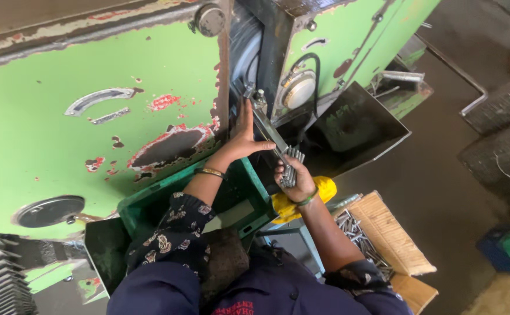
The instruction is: The person repeatedly presses small metal rods against a rotating grinding wheel to smooth their surfaces. They hold several rods in one hand and feed them one by one to the wheel, then place the finished pieces into a cardboard box.
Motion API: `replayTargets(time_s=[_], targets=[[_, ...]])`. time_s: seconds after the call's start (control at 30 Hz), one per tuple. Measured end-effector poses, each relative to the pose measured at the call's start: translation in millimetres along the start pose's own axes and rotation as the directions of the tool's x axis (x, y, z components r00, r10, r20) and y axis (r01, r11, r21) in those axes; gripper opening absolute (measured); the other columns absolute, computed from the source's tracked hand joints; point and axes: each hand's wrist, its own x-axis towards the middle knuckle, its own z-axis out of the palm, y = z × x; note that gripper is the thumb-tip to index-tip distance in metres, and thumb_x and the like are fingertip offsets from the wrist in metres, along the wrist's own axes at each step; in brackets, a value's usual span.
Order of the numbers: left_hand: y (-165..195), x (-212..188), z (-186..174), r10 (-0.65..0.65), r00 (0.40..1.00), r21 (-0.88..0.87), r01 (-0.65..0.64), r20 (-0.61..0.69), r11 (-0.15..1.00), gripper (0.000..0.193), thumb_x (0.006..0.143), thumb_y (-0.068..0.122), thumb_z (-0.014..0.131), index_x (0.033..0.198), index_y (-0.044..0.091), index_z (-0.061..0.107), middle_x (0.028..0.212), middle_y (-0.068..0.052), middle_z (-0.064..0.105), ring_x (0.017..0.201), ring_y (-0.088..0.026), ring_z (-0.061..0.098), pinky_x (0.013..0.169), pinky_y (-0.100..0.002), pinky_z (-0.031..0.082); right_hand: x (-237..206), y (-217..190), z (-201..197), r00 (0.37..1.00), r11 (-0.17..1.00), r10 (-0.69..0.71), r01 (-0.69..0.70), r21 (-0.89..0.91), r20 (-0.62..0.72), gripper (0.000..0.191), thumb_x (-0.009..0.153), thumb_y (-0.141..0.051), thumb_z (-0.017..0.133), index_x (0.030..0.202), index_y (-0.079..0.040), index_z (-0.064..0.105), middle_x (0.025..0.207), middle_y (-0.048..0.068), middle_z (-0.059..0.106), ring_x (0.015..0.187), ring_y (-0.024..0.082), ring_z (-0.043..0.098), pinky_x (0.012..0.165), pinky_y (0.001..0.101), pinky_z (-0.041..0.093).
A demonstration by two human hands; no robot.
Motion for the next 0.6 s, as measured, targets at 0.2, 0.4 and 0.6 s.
replayTargets(time_s=[0.2,0.4,0.6], targets=[[-20,0,10,-0.013,0.984,-0.029,0.008,-0.178,1.000,0.088,0.107,0.043,0.057,0.172,0.011,0.006,0.177,-0.023,0.004,0.166,-0.036,0.011,0.134,-0.043,0.021,10,-5,-11,0.999,0.986,-0.036,0.042,0.163,-0.040,0.012,0.091,-0.010,0.066,0.098,-0.001,0.063,0.086,0.006,0.067,0.076,0.016,0.065,0.067,0.0290,0.056],[-19,2,8,-0.006,0.994,0.013,0.008,-0.109,1.000,0.108,0.091,0.043,0.073,0.160,0.004,0.000,0.167,-0.023,-0.005,0.156,-0.040,0.008,0.125,-0.049,0.018,14,-4,-21,0.963,0.959,-0.222,0.244,0.144,-0.154,0.006,0.090,-0.007,0.064,0.096,-0.006,0.062,0.088,0.006,0.068,0.080,0.015,0.067,0.073,0.0291,0.058],[-27,2,3,0.056,0.995,-0.098,-0.064,-0.082,0.993,0.114,0.091,0.050,0.072,0.165,0.002,0.001,0.172,-0.025,-0.010,0.160,-0.042,0.003,0.128,-0.052,0.016,-5,-2,-21,0.984,0.987,-0.138,0.127,0.095,0.116,0.021,0.100,-0.022,0.069,0.110,-0.004,0.062,0.086,0.006,0.064,0.076,0.016,0.064,0.070,0.0303,0.056]])
